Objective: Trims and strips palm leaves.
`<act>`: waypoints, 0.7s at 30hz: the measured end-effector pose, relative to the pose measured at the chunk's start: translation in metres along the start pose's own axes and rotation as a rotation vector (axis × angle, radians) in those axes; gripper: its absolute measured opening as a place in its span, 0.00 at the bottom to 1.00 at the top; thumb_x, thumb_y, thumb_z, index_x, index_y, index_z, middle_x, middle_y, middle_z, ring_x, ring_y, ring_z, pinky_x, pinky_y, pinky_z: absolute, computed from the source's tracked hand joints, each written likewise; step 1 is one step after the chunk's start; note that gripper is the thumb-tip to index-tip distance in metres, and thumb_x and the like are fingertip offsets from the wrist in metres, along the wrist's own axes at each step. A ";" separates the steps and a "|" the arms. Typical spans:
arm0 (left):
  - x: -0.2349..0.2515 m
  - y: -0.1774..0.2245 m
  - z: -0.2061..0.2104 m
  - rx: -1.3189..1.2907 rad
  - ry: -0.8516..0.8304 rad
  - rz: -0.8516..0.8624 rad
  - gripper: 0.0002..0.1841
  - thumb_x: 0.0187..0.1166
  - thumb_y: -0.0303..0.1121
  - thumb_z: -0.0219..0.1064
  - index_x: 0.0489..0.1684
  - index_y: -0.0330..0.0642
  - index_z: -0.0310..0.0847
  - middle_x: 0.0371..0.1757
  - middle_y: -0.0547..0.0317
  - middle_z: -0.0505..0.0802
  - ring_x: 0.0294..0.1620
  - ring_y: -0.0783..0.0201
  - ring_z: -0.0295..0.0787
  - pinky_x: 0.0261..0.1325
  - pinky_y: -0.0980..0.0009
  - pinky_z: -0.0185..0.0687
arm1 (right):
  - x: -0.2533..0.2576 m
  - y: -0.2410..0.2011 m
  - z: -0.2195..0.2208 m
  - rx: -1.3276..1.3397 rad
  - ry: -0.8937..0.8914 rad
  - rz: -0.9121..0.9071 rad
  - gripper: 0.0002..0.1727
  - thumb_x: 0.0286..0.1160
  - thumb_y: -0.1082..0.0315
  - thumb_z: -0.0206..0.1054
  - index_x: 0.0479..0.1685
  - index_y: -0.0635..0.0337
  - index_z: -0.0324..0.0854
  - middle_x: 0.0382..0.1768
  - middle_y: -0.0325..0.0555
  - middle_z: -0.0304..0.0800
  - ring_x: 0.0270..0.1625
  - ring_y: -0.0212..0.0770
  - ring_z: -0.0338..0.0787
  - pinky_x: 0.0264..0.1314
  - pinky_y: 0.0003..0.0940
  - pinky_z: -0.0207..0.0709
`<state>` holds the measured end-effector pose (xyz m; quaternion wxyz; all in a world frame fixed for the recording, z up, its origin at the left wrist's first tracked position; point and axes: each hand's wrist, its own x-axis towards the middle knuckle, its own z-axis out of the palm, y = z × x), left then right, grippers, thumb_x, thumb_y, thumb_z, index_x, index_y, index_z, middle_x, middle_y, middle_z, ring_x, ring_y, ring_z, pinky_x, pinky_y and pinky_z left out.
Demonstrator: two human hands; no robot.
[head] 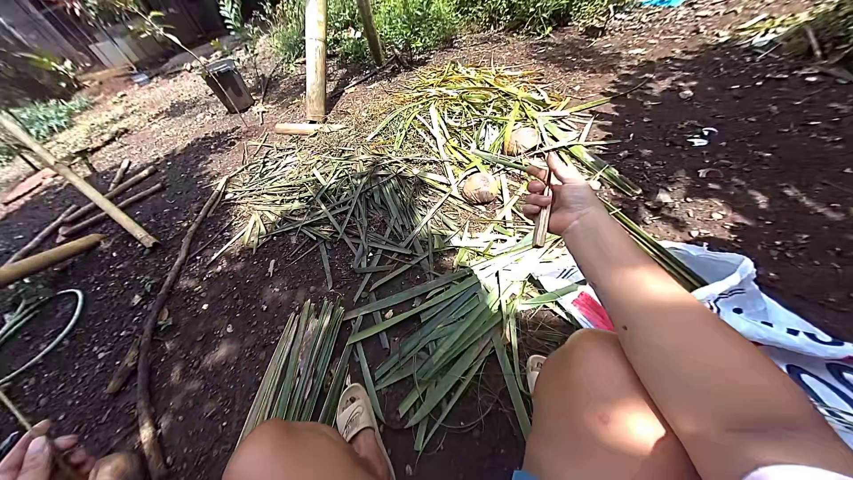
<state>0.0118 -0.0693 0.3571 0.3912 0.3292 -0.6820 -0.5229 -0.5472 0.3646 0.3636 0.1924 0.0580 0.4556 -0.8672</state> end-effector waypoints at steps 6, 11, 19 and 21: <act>0.020 0.073 0.210 -0.325 0.012 -0.262 0.03 0.89 0.24 0.56 0.52 0.40 0.72 0.36 0.55 0.91 0.28 0.66 0.90 0.31 0.71 0.89 | -0.033 0.057 0.053 -0.644 -0.287 0.034 0.14 0.93 0.62 0.53 0.63 0.54 0.80 0.19 0.34 0.71 0.09 0.24 0.58 0.10 0.18 0.56; 0.013 0.078 0.328 -0.475 -0.283 -0.256 0.10 0.84 0.24 0.64 0.58 0.39 0.75 0.43 0.53 0.89 0.34 0.61 0.91 0.43 0.62 0.92 | -0.075 0.087 0.072 -0.904 -0.690 0.056 0.25 0.94 0.53 0.49 0.84 0.49 0.67 0.48 0.39 0.91 0.15 0.24 0.70 0.18 0.20 0.66; -0.001 0.070 0.369 -0.440 -0.365 -0.203 0.07 0.86 0.29 0.64 0.53 0.36 0.82 0.46 0.52 0.95 0.38 0.64 0.93 0.42 0.69 0.89 | -0.072 0.092 0.063 -1.173 -0.713 -0.191 0.16 0.89 0.59 0.62 0.62 0.60 0.83 0.34 0.36 0.89 0.24 0.25 0.79 0.28 0.24 0.74; 0.011 0.067 0.365 -0.359 -0.336 -0.102 0.08 0.86 0.32 0.65 0.53 0.39 0.83 0.45 0.55 0.95 0.36 0.66 0.93 0.38 0.71 0.89 | -0.060 0.086 0.056 -1.315 -0.662 -0.288 0.15 0.89 0.58 0.62 0.61 0.57 0.86 0.34 0.38 0.89 0.28 0.28 0.81 0.34 0.32 0.76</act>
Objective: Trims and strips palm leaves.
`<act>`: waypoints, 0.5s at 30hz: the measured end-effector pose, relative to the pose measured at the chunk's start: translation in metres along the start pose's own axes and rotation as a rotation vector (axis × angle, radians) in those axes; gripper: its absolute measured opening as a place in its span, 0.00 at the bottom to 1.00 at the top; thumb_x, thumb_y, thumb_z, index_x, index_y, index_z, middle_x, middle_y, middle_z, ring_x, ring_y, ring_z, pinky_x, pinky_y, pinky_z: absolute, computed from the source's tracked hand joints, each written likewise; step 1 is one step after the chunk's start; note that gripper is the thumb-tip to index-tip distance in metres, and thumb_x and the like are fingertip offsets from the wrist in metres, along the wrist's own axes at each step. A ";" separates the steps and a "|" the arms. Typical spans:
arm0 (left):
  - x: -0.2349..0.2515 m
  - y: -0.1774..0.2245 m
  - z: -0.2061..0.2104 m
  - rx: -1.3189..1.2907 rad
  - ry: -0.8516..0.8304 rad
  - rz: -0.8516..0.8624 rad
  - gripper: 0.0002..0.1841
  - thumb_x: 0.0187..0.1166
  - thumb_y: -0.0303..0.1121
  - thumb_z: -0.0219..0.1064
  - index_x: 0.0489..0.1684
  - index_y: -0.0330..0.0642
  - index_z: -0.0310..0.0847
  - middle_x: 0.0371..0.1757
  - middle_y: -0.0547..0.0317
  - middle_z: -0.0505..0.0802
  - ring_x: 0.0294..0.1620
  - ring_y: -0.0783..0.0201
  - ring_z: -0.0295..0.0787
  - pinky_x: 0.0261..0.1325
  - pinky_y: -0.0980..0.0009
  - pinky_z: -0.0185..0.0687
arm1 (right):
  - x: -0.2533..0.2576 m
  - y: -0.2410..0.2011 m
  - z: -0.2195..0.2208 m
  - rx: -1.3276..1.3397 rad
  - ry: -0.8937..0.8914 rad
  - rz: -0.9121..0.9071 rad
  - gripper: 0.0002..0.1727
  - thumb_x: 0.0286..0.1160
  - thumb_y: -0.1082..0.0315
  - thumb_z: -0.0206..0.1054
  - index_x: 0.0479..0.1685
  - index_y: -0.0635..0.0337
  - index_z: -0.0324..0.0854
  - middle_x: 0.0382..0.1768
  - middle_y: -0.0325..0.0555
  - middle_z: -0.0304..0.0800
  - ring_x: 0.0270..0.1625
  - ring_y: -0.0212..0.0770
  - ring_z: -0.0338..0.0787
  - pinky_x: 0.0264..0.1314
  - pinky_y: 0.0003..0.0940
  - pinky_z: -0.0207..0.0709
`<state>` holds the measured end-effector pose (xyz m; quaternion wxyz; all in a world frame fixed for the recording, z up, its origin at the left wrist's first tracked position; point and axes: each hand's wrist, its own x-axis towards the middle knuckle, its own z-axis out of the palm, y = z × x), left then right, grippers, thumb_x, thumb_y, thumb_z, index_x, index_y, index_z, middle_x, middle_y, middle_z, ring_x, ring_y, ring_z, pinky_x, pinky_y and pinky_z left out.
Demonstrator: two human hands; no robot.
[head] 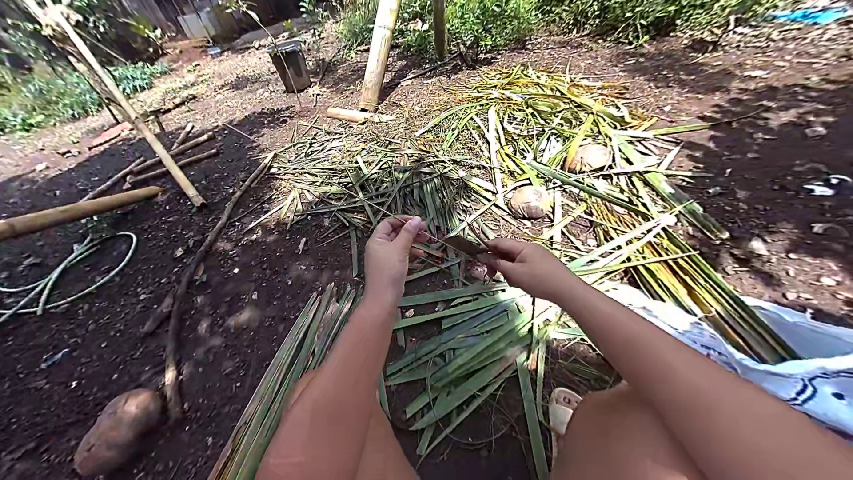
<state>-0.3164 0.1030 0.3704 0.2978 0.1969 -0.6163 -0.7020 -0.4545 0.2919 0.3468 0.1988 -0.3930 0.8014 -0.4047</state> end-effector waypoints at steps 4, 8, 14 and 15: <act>0.007 -0.003 -0.005 0.143 0.000 0.069 0.07 0.84 0.33 0.69 0.49 0.40 0.86 0.43 0.57 0.94 0.38 0.65 0.94 0.43 0.67 0.92 | 0.006 0.005 -0.011 -0.188 0.137 0.143 0.18 0.92 0.59 0.57 0.65 0.62 0.81 0.36 0.57 0.87 0.37 0.54 0.87 0.46 0.61 0.80; -0.003 -0.010 0.006 0.255 0.024 0.233 0.07 0.81 0.30 0.71 0.50 0.38 0.88 0.43 0.60 0.96 0.41 0.69 0.95 0.51 0.69 0.93 | -0.005 -0.027 0.001 -0.172 0.084 0.157 0.19 0.96 0.58 0.50 0.53 0.65 0.80 0.34 0.53 0.83 0.38 0.51 0.85 0.44 0.55 0.79; -0.019 -0.024 0.019 0.243 -0.020 0.515 0.08 0.78 0.26 0.73 0.49 0.36 0.90 0.47 0.58 0.96 0.46 0.67 0.95 0.55 0.67 0.94 | -0.004 -0.048 0.024 -0.144 -0.078 0.182 0.20 0.96 0.57 0.49 0.51 0.63 0.81 0.37 0.52 0.84 0.42 0.49 0.86 0.49 0.51 0.79; -0.021 -0.027 0.020 0.230 -0.027 0.548 0.08 0.78 0.26 0.73 0.50 0.35 0.90 0.47 0.58 0.96 0.46 0.67 0.96 0.55 0.67 0.94 | -0.002 -0.048 0.026 -0.152 -0.071 0.181 0.20 0.96 0.57 0.49 0.51 0.63 0.80 0.38 0.53 0.85 0.43 0.49 0.86 0.49 0.51 0.80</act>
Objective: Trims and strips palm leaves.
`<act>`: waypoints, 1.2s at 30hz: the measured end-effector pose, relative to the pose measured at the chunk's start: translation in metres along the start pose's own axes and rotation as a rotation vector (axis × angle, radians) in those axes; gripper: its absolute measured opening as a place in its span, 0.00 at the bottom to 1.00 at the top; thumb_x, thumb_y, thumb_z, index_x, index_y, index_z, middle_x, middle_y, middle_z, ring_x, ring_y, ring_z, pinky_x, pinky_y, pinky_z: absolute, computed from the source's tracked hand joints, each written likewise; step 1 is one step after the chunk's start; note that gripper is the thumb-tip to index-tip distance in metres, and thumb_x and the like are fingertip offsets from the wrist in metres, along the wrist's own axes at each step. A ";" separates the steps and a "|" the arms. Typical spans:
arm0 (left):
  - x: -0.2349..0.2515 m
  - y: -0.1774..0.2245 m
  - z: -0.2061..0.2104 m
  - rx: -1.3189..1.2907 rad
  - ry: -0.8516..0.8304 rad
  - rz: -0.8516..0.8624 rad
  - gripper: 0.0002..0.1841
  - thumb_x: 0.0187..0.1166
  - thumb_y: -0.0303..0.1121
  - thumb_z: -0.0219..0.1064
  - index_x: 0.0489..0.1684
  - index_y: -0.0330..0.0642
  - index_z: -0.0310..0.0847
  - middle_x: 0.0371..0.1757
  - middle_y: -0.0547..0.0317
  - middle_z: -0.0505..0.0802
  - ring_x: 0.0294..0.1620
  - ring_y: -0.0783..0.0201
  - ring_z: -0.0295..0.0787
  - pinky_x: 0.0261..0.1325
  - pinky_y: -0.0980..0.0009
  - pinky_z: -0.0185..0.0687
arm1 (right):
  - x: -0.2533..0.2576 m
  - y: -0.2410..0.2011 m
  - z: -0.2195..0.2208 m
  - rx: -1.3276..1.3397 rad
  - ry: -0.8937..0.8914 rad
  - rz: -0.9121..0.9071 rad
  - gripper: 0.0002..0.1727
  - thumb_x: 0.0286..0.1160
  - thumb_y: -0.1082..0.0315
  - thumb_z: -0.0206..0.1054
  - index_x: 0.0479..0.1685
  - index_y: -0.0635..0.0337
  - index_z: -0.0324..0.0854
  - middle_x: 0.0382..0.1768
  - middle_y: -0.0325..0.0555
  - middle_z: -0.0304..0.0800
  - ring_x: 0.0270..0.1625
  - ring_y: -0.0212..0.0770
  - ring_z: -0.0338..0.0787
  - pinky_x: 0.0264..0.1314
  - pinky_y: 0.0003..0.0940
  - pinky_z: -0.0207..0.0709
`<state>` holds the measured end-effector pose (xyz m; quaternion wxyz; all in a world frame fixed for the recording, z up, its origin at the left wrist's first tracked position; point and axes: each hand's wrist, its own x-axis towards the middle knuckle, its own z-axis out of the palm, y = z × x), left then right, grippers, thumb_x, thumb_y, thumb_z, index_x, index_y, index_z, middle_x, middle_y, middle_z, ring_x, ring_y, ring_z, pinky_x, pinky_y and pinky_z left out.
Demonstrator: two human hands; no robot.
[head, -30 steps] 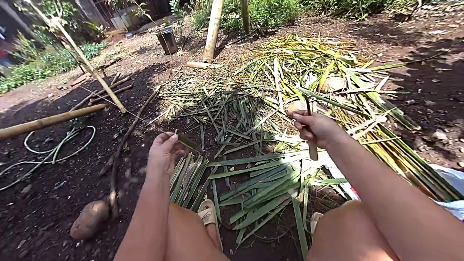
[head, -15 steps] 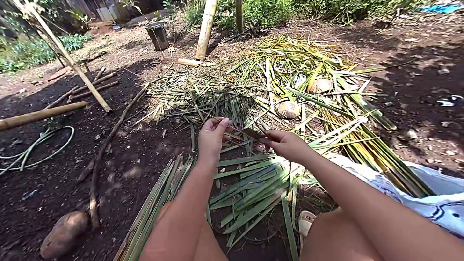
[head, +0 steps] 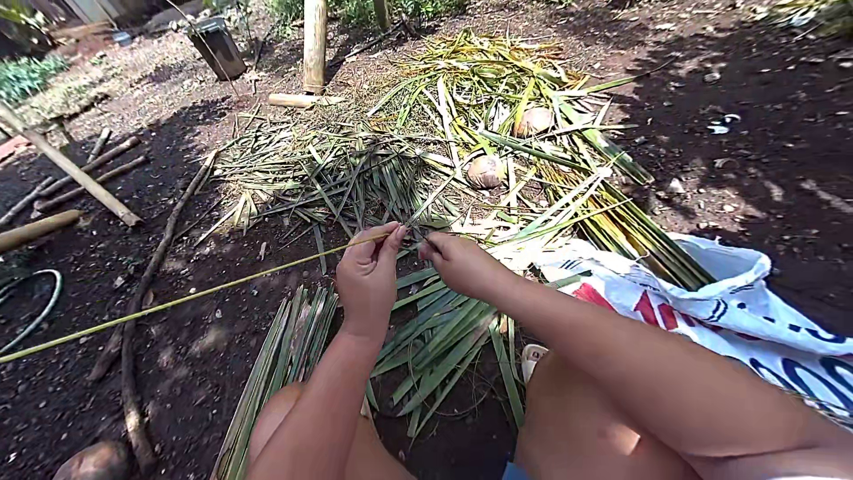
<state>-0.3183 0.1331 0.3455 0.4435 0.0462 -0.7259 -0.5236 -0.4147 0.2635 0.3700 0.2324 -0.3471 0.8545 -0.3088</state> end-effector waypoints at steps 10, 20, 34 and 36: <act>0.008 0.012 -0.029 -0.016 0.083 0.199 0.08 0.79 0.26 0.73 0.51 0.40 0.91 0.48 0.61 0.97 0.49 0.63 0.96 0.58 0.62 0.95 | 0.072 0.099 -0.001 -0.116 -0.029 0.359 0.24 0.96 0.60 0.46 0.65 0.75 0.77 0.59 0.74 0.84 0.61 0.70 0.87 0.63 0.68 0.76; 0.000 -0.006 -0.022 0.134 -0.062 0.279 0.09 0.81 0.25 0.70 0.54 0.40 0.90 0.53 0.61 0.95 0.54 0.68 0.93 0.59 0.69 0.91 | 0.009 -0.005 -0.009 0.027 0.044 -0.098 0.19 0.95 0.56 0.51 0.46 0.61 0.81 0.33 0.49 0.83 0.36 0.46 0.85 0.41 0.48 0.80; 0.003 -0.003 -0.024 -0.052 0.035 0.234 0.09 0.79 0.26 0.72 0.52 0.47 0.92 0.51 0.65 0.97 0.52 0.65 0.95 0.60 0.65 0.93 | 0.033 0.057 -0.022 0.590 0.125 0.019 0.27 0.93 0.43 0.48 0.64 0.54 0.81 0.25 0.38 0.75 0.19 0.31 0.71 0.22 0.27 0.68; 0.001 -0.002 -0.017 -0.103 0.054 0.168 0.09 0.79 0.26 0.72 0.52 0.46 0.92 0.51 0.64 0.96 0.52 0.64 0.96 0.60 0.64 0.93 | 0.013 0.027 -0.017 0.983 -0.110 -0.104 0.24 0.95 0.49 0.46 0.71 0.55 0.78 0.24 0.34 0.76 0.18 0.25 0.72 0.21 0.19 0.71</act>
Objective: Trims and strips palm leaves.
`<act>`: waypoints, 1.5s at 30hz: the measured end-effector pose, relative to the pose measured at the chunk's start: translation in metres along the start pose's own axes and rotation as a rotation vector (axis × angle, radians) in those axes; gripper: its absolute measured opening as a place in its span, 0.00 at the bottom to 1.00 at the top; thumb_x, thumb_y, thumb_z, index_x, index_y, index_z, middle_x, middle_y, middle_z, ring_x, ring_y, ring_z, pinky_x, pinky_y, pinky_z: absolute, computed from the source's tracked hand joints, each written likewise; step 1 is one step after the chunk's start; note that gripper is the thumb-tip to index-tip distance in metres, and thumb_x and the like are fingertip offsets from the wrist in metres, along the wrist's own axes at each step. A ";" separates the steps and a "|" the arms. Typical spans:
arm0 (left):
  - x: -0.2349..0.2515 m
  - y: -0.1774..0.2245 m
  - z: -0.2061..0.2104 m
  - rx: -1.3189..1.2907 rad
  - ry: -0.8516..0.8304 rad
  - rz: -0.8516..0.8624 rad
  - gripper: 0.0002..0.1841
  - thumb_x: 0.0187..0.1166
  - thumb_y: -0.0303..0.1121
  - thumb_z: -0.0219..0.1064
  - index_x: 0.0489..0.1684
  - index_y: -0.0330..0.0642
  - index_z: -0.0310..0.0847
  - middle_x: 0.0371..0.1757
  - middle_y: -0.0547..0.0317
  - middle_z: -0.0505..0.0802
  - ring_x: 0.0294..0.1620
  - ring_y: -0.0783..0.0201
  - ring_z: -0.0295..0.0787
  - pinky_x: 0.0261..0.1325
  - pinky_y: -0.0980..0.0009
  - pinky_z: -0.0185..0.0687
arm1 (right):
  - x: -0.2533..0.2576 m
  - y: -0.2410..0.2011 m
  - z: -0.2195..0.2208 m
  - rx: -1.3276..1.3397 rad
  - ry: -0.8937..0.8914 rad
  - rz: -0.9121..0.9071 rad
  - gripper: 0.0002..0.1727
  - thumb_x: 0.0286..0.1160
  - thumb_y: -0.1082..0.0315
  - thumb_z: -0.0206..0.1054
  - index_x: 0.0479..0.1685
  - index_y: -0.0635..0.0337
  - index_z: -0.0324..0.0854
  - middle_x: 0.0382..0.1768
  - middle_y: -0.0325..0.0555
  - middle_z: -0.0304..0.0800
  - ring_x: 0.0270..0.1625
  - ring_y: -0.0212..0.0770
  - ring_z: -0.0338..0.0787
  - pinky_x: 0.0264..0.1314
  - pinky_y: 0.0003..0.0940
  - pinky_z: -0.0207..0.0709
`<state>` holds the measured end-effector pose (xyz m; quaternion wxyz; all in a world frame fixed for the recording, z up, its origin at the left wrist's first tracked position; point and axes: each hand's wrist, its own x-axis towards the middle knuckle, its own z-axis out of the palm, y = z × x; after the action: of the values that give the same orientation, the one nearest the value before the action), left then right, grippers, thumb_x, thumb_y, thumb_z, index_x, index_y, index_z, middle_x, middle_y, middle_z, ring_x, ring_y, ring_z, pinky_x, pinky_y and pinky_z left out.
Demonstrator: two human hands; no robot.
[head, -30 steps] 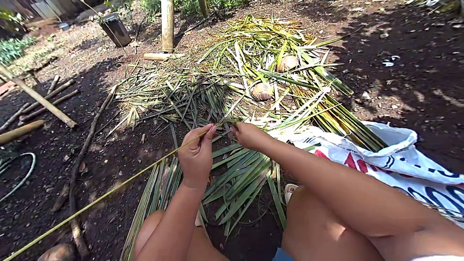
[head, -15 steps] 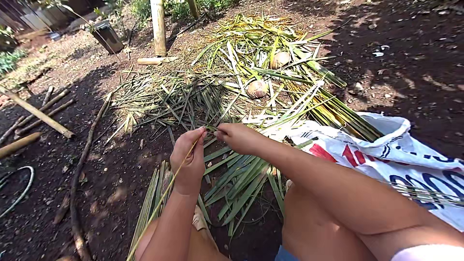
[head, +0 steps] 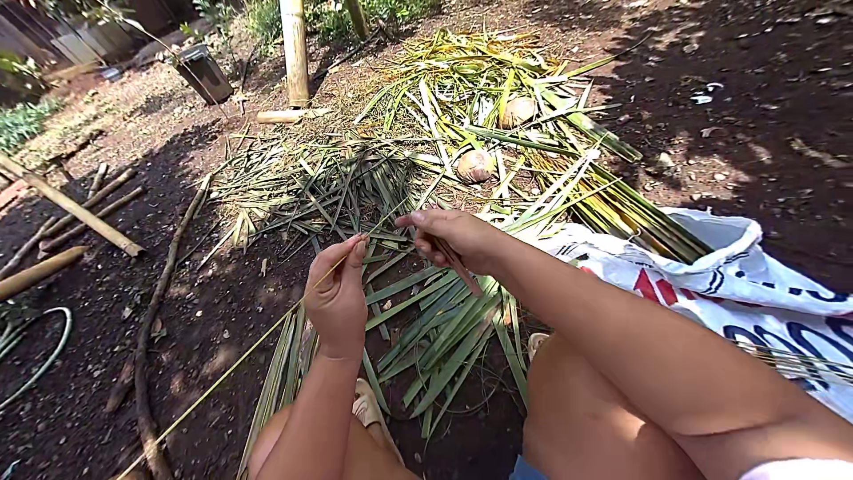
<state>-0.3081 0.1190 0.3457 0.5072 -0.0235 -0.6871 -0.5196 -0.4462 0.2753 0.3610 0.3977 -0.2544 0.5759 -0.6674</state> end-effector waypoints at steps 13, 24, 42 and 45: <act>-0.002 0.010 0.001 -0.164 0.051 -0.067 0.08 0.81 0.25 0.69 0.48 0.49 0.91 0.49 0.62 0.98 0.52 0.62 0.97 0.60 0.63 0.94 | 0.025 0.025 -0.032 0.415 0.110 0.085 0.18 0.91 0.45 0.53 0.57 0.44 0.80 0.12 0.24 0.57 0.09 0.20 0.59 0.12 0.16 0.62; -0.014 -0.005 -0.003 0.155 -0.258 0.311 0.10 0.84 0.25 0.66 0.56 0.46 0.89 0.58 0.60 0.93 0.60 0.65 0.93 0.62 0.66 0.92 | -0.001 0.003 0.005 0.236 -0.331 0.127 0.15 0.95 0.57 0.48 0.53 0.56 0.77 0.14 0.28 0.64 0.11 0.19 0.66 0.16 0.12 0.65; 0.017 0.002 -0.014 0.008 -0.075 -0.386 0.13 0.89 0.27 0.58 0.65 0.32 0.68 0.43 0.62 0.93 0.42 0.65 0.96 0.49 0.67 0.96 | 0.004 -0.004 0.000 -1.055 -0.022 -0.374 0.16 0.90 0.61 0.60 0.59 0.63 0.87 0.51 0.54 0.92 0.57 0.49 0.91 0.63 0.50 0.81; 0.024 0.015 -0.015 0.050 -0.198 -0.445 0.25 0.91 0.30 0.54 0.81 0.24 0.53 0.58 0.52 0.88 0.52 0.64 0.93 0.53 0.67 0.92 | -0.028 -0.042 -0.040 -0.915 0.250 -0.454 0.16 0.91 0.66 0.59 0.61 0.69 0.85 0.43 0.58 0.93 0.45 0.51 0.92 0.54 0.51 0.83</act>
<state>-0.3009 0.1030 0.3722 0.3107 0.0902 -0.7345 -0.5965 -0.4725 0.3213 0.3969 0.0197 -0.4388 0.7820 -0.4423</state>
